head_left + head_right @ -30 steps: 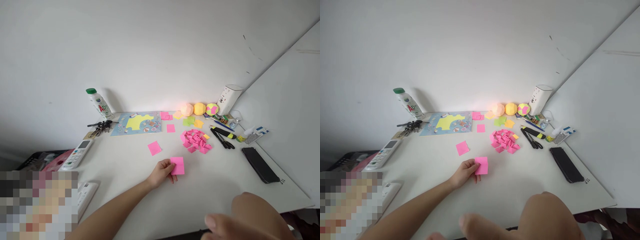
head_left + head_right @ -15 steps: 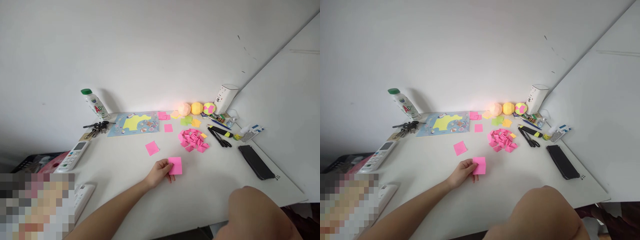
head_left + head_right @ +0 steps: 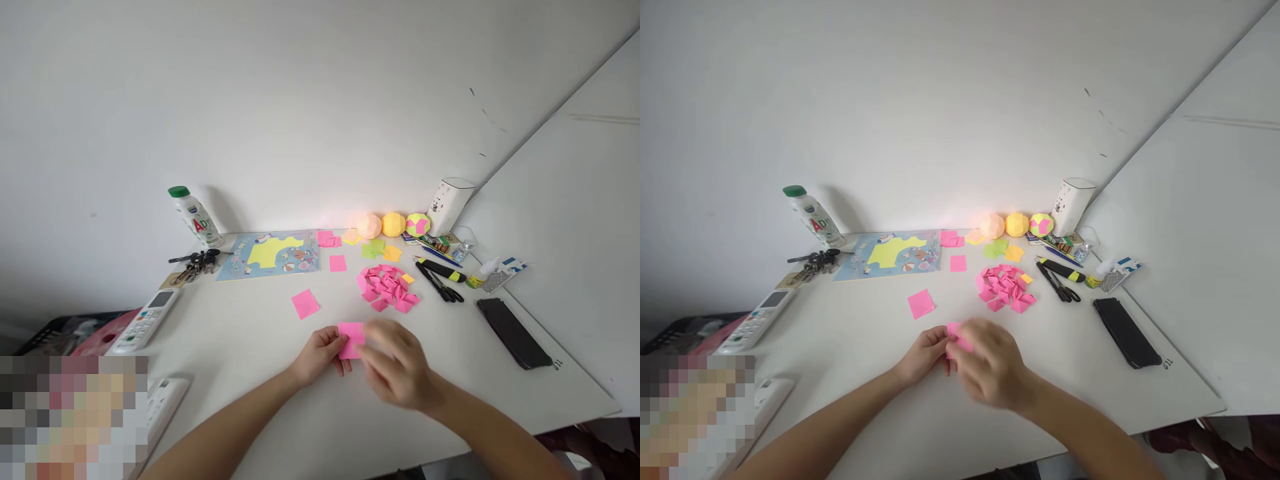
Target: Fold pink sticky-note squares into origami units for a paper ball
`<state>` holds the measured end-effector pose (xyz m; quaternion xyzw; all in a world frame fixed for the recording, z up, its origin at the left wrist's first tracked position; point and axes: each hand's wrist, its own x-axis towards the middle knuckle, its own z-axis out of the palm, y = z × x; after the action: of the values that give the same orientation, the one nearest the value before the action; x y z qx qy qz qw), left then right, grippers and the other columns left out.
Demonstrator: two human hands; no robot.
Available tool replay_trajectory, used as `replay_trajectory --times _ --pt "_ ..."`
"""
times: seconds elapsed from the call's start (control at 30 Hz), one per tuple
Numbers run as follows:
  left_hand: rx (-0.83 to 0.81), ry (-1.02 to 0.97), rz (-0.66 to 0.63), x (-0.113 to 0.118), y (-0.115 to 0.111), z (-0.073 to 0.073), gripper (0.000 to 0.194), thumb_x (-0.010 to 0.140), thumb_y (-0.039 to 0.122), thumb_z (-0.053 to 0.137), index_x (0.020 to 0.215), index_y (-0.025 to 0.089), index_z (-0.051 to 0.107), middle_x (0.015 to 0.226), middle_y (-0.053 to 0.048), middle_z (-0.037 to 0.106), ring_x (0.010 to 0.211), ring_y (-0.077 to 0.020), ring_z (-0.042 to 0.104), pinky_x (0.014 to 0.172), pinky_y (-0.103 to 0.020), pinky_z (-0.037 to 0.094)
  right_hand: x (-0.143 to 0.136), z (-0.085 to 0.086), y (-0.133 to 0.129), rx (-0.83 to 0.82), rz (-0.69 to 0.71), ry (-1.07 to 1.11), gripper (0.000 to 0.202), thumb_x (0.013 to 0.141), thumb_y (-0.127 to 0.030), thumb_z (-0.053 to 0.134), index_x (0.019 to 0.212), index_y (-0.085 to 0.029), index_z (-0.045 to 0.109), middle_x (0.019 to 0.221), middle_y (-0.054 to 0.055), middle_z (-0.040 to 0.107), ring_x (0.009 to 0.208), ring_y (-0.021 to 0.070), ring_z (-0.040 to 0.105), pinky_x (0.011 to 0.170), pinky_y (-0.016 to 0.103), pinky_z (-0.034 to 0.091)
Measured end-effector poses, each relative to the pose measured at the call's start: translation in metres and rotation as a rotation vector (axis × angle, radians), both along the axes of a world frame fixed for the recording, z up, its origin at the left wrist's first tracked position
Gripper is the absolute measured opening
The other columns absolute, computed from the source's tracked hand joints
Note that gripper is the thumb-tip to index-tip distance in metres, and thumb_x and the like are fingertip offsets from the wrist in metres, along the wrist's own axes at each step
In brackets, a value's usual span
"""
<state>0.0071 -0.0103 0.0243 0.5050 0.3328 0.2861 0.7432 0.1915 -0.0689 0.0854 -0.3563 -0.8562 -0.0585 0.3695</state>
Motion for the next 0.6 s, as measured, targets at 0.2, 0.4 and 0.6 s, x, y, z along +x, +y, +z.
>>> replay_trajectory --times 0.2,0.4,0.6 --pt "-0.003 -0.012 0.023 0.002 -0.001 0.001 0.036 0.079 0.049 0.053 0.08 0.013 0.053 0.055 -0.001 0.059 0.047 -0.0133 0.058 0.043 -0.023 0.045 -0.002 -0.044 0.03 -0.528 0.054 0.251 0.033 0.071 -0.021 0.066 0.101 -0.021 0.053 0.121 0.012 0.041 0.113 0.0263 0.044 0.089 0.039 0.046" --pt "-0.006 -0.021 0.02 0.002 0.0 0.003 0.035 0.08 0.047 0.052 0.08 0.013 0.054 0.054 -0.002 0.06 0.047 -0.0128 0.057 0.042 -0.022 0.045 0.002 -0.058 0.03 -0.647 0.141 0.343 0.013 0.079 -0.025 0.063 0.091 -0.023 0.06 0.1 0.007 0.052 0.092 0.02 0.055 0.082 0.032 0.048" --pt "-0.013 -0.02 0.009 0.001 0.0 0.004 0.034 0.081 0.046 0.052 0.081 0.012 0.054 0.054 -0.001 0.06 0.046 -0.012 0.057 0.042 -0.022 0.045 0.004 -0.058 0.031 -0.661 0.156 0.261 0.021 0.081 -0.025 0.06 0.102 -0.023 0.061 0.101 0.008 0.055 0.09 0.0201 0.056 0.08 0.032 0.049"
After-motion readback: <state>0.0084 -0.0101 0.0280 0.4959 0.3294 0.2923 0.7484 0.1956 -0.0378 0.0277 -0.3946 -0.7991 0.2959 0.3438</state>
